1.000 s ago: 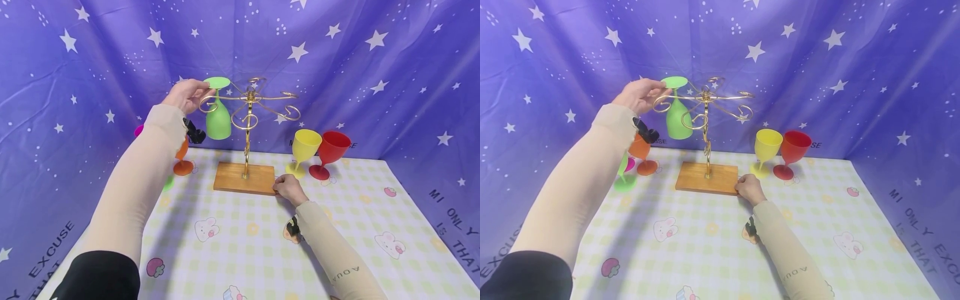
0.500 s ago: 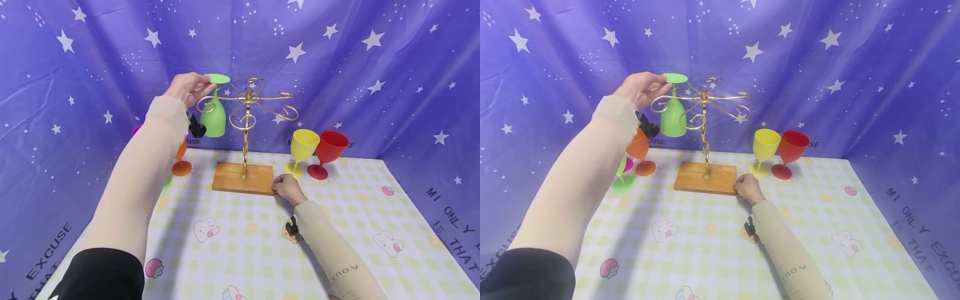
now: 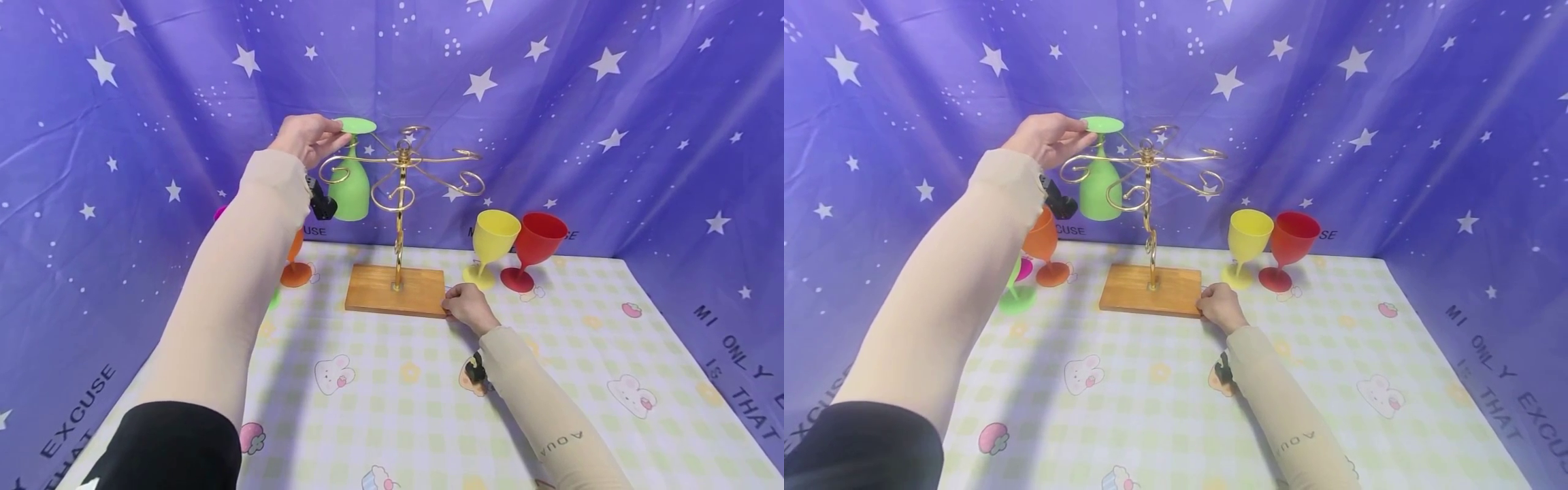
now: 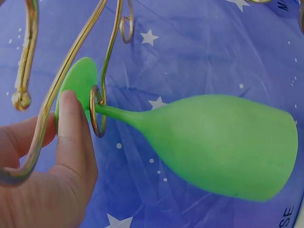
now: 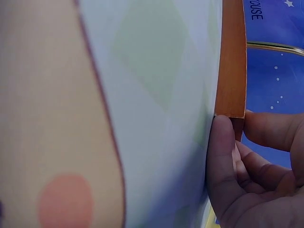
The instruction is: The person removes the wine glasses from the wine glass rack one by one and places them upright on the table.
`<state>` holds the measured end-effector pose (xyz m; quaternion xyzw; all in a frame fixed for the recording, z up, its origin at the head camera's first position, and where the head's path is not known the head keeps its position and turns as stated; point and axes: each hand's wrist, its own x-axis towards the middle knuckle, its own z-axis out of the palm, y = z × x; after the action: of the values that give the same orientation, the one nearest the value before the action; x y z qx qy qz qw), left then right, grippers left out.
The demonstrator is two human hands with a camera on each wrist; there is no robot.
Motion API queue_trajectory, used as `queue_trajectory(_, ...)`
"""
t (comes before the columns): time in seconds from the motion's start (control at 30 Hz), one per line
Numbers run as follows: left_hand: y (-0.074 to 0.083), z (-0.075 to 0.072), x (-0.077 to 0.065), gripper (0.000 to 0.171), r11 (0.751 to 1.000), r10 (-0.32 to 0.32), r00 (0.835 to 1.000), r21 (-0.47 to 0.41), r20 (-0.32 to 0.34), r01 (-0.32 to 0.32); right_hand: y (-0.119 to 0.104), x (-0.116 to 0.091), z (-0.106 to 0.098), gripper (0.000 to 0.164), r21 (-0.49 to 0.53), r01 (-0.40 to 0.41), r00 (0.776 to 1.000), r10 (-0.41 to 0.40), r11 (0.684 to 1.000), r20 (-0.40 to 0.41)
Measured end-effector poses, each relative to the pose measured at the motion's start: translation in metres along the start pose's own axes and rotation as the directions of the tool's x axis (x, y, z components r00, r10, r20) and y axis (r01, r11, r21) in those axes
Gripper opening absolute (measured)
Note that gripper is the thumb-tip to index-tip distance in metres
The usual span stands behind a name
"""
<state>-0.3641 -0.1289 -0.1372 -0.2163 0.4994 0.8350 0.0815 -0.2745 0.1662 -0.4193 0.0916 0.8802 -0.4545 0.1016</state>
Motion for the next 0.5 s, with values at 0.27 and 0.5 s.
queue_trajectory(0.27,-0.0018,0.0039,0.0,0.032,0.999,0.013,1.0,0.037,-0.013,-0.013,-0.0008,-0.0013,0.0002,0.015,0.006,0.007,1.0,-0.007,1.0,-0.001)
queue_trajectory(0.5,-0.0031,0.0063,-0.0038,0.037,0.997,-0.004,1.0,0.076,-0.025,0.006,0.0003,-0.0025,0.0003,0.014,0.011,0.016,1.0,-0.016,1.0,-0.004)
